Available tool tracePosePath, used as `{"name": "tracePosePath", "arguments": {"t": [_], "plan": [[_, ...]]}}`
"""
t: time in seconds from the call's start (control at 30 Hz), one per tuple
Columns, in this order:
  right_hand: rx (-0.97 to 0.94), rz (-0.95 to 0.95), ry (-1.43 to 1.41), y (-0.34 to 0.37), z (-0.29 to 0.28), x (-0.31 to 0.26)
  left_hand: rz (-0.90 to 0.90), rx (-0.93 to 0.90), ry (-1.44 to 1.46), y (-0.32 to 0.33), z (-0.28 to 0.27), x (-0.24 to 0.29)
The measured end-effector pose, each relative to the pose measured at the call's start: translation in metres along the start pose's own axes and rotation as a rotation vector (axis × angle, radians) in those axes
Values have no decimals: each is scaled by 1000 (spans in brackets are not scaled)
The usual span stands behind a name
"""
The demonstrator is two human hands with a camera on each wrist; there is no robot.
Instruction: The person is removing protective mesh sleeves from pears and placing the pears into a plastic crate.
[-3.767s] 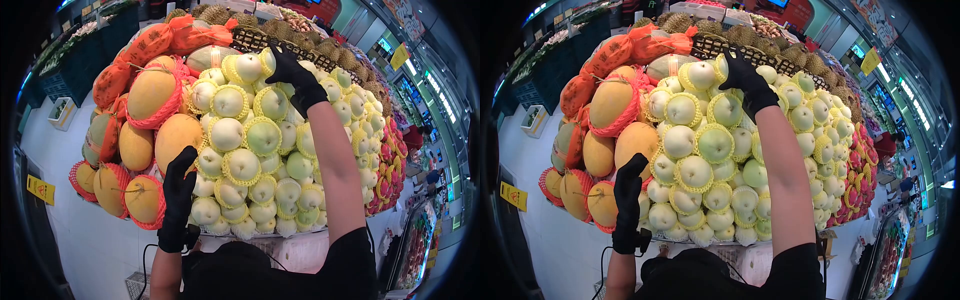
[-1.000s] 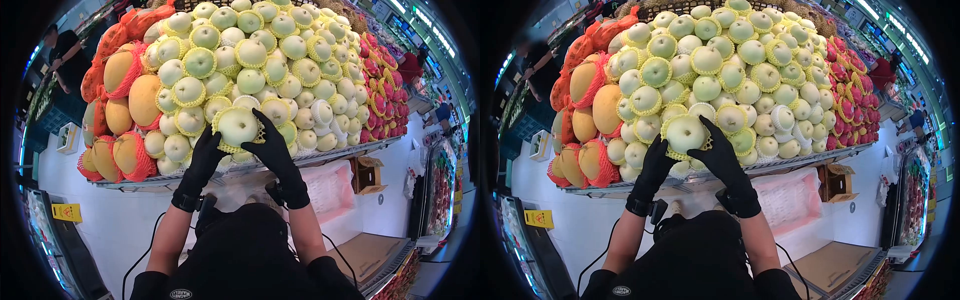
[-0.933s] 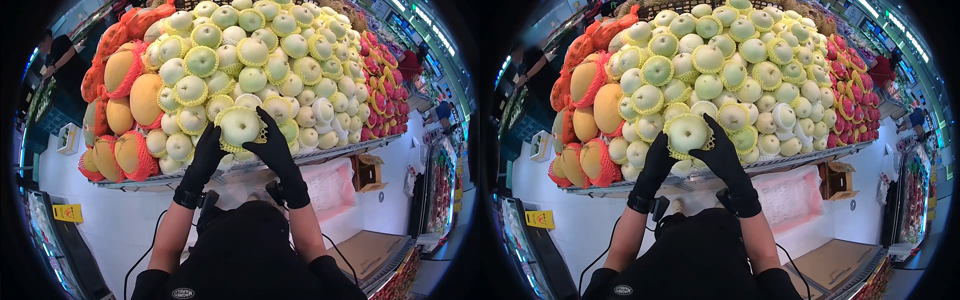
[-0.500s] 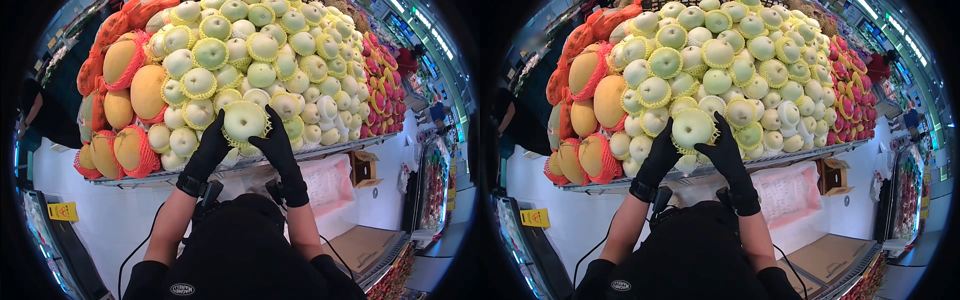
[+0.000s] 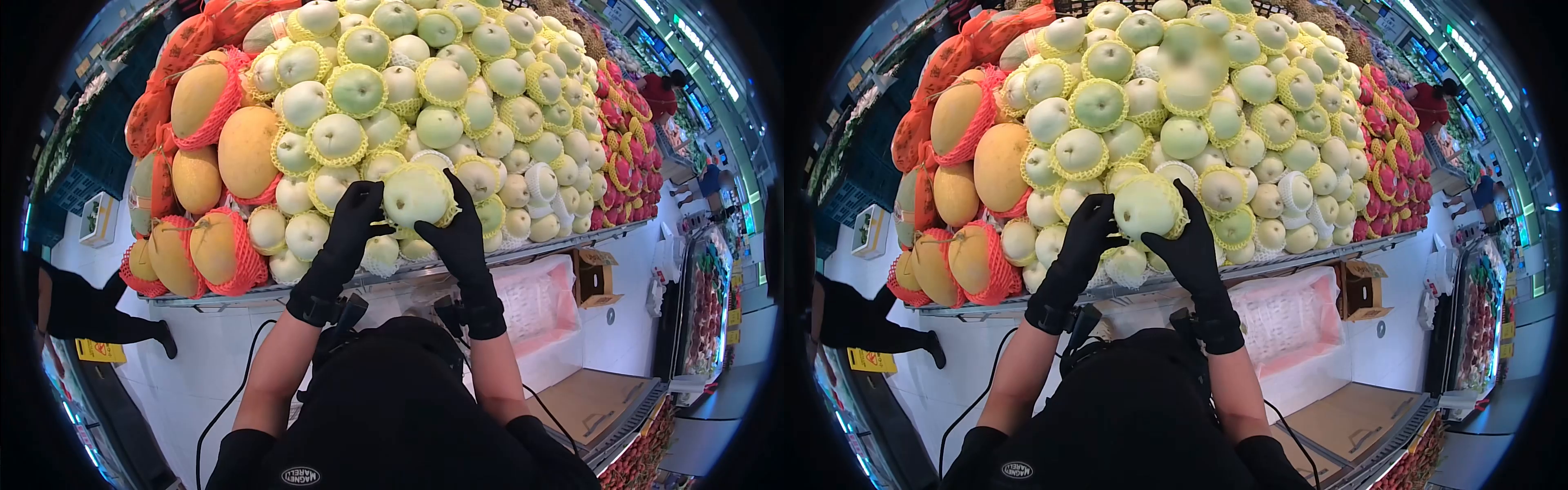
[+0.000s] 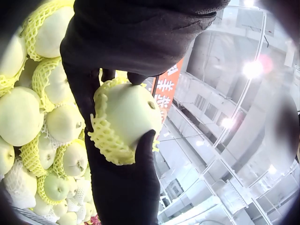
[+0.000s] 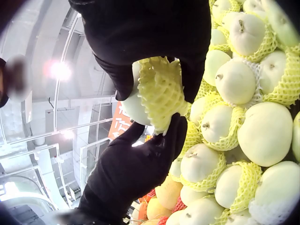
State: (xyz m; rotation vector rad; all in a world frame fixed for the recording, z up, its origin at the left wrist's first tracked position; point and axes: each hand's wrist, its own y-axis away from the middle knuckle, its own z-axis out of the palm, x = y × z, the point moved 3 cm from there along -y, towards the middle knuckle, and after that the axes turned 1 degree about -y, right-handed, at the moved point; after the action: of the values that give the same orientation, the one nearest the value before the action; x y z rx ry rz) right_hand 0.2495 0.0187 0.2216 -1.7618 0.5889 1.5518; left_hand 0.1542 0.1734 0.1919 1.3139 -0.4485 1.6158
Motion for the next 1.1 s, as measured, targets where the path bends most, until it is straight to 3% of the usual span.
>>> {"name": "tracePosePath", "arguments": {"t": [0.13,0.23,0.33,0.47,0.6,0.67,0.83,0.93,1.1], "plan": [[25,-17,50,-5,9,13,130,-7,-24,5,9,2],[-4,-151,228,-6,14,12,280,-76,-97,8,16,9],[-46,23,38,-3,15,5,284,-127,-87,1,8,8],[87,70,-55,-7,11,15,139,-134,133,-2,1,4],[126,99,188,-6,9,7,63,-157,243,-8,-6,-6],[106,117,127,-4,10,0,3,-235,320,-12,-11,-11],[25,85,26,0,11,-6,92,-275,299,-2,-1,-4],[82,201,78,1,12,-5,101,-275,187,2,0,3],[166,130,329,9,22,-9,210,-209,16,2,-10,-5]]}}
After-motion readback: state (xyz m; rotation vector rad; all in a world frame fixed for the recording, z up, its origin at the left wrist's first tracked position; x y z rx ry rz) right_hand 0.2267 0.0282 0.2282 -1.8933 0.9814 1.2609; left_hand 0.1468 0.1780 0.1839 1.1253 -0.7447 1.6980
